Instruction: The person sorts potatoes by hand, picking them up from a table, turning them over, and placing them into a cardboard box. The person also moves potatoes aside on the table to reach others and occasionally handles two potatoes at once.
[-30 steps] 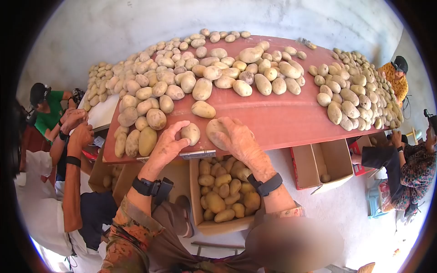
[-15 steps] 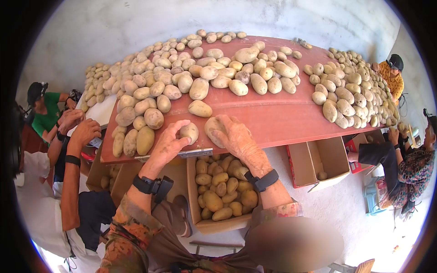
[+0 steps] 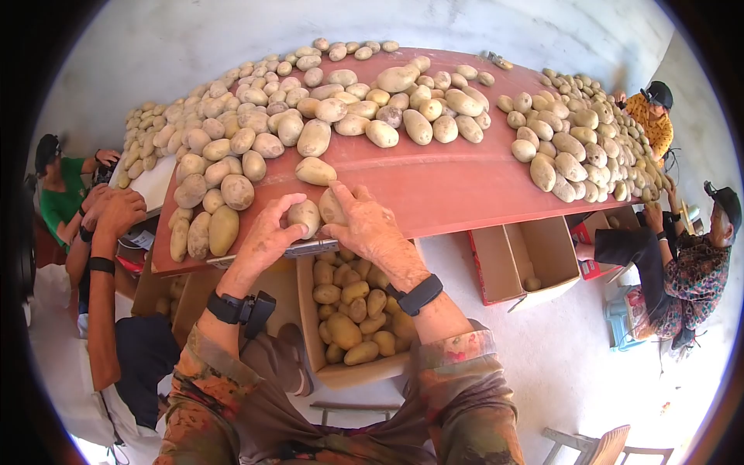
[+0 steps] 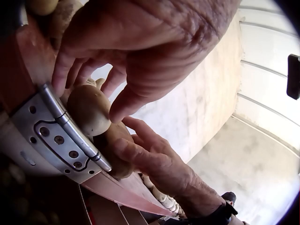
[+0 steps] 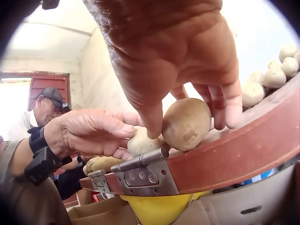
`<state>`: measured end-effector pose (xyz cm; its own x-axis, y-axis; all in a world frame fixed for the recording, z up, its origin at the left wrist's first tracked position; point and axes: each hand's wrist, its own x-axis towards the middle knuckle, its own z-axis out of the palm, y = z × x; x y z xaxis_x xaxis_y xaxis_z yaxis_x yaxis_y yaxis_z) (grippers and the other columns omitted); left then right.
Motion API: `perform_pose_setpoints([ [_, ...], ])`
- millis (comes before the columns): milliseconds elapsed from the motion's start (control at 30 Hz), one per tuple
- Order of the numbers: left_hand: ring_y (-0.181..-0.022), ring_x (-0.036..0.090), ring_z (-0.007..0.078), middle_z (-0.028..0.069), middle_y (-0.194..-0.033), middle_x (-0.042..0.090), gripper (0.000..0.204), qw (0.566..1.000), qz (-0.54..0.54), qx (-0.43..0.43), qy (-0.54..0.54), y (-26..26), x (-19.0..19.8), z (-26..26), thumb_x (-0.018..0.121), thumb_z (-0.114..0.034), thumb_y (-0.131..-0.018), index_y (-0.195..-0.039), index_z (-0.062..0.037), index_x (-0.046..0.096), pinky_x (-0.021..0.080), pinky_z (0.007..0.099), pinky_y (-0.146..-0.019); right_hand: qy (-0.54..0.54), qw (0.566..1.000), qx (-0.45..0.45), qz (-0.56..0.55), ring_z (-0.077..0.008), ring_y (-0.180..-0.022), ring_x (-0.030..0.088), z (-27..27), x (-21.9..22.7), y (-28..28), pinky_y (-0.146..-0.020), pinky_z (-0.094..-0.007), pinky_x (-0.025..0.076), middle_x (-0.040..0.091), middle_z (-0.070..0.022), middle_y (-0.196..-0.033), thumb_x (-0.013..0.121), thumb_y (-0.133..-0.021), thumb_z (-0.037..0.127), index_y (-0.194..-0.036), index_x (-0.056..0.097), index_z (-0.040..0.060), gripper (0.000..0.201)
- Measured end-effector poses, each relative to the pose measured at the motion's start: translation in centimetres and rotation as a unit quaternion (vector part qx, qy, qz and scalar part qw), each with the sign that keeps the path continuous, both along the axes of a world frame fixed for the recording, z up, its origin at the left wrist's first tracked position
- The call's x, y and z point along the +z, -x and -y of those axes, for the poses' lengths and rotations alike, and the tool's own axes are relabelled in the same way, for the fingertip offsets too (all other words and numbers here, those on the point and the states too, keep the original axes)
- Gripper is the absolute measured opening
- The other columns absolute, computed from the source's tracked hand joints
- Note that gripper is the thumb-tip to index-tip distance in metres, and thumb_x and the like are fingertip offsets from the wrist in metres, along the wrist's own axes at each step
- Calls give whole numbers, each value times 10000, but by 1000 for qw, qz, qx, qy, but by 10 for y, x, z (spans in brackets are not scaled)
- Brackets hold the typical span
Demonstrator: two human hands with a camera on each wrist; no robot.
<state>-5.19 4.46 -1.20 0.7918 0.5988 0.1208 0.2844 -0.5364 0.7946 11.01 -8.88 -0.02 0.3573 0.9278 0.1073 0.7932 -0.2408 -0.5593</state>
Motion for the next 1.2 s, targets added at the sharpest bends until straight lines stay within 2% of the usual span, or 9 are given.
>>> perform_pose_setpoints([
  [33, -1161, 539, 368, 228, -1245, 547, 560, 1000, 6, 3, -16, 0, -1, 0, 661, -181, -780, -1301, -22, 531, 430, 408, -1005, -17, 1000, -7, 14, -401, -1140, 561, 1, -2, 0, -943, -475, 484, 533, -203, -1262, 686, -848, 287, -1442, 390, 145, 679],
  [133, -1012, 610, 260, 157, -1301, 525, 545, 998, -6, 2, -70, 1, -5, -2, 651, -131, -807, -1331, -48, 526, 517, 348, -838, -70, 997, -16, 39, -401, -1130, 563, -1, -8, -3, -933, -479, 488, 534, -199, -1264, 648, -884, 258, -1396, 440, 124, 569],
  [233, -1012, 613, 258, 161, -1306, 525, 540, 999, 6, -11, -48, 2, -2, -1, 640, -123, -809, -1331, -43, 525, 521, 340, -827, -106, 994, -4, 37, -403, -1118, 559, -1, -10, -9, -921, -490, 488, 542, -195, -1234, 619, -901, 217, -1339, 478, 109, 472],
  [400, -1189, 508, 337, 169, -1257, 518, 566, 994, 32, -64, -82, 0, -4, 4, 667, -115, -781, -1312, -10, 501, 415, 393, -1002, -126, 988, 22, 84, -406, -1091, 545, -4, -14, -5, -899, -495, 493, 550, -175, -1172, 655, -849, 151, -1276, 496, 110, 458],
  [500, -1129, 507, 393, 206, -1195, 502, 587, 994, 16, -56, -91, 2, 5, 13, 676, -85, -775, -1319, 1, 473, 424, 424, -977, -90, 992, 27, 85, -402, -1081, 538, -4, -8, 2, -898, -487, 497, 538, -157, -1180, 693, -791, 110, -1258, 501, 112, 505],
  [667, -1110, 500, 384, 198, -1169, 490, 599, 994, -49, -3, -93, 4, 14, 19, 696, -106, -739, -1288, -3, 479, 429, 420, -953, -88, 991, 54, 88, -392, -1117, 518, -5, -7, 7, -930, -473, 490, 525, -151, -1217, 704, -731, 67, -1260, 504, 102, 567],
  [800, -1115, 497, 388, 197, -1156, 490, 568, 986, -84, 41, -141, 7, 13, 13, 686, -97, -736, -1262, -6, 491, 433, 432, -942, -87, 994, 21, 55, -390, -1135, 516, -2, -6, 6, -954, -467, 481, 524, -163, -1222, 691, -745, 109, -1299, 497, 92, 587],
  [1067, -1135, 490, 382, 185, -1201, 459, 604, 984, -113, 24, -134, 13, 23, 13, 710, -138, -748, -1291, -20, 474, 444, 447, -931, -27, 996, -73, 51, -401, -1152, 531, -1, -2, 2, -957, -477, 482, 528, -203, -1209, 739, -788, 271, -1348, 469, 110, 642],
  [1200, -1170, 484, 387, 177, -1246, 443, 684, 985, -106, 10, -139, 19, 19, 10, 736, -174, -751, -1348, -33, 433, 443, 450, -942, -18, 997, -68, 30, -402, -1128, 557, -1, -2, 0, -926, -483, 494, 539, -206, -1193, 737, -803, 307, -1356, 467, 107, 648],
])
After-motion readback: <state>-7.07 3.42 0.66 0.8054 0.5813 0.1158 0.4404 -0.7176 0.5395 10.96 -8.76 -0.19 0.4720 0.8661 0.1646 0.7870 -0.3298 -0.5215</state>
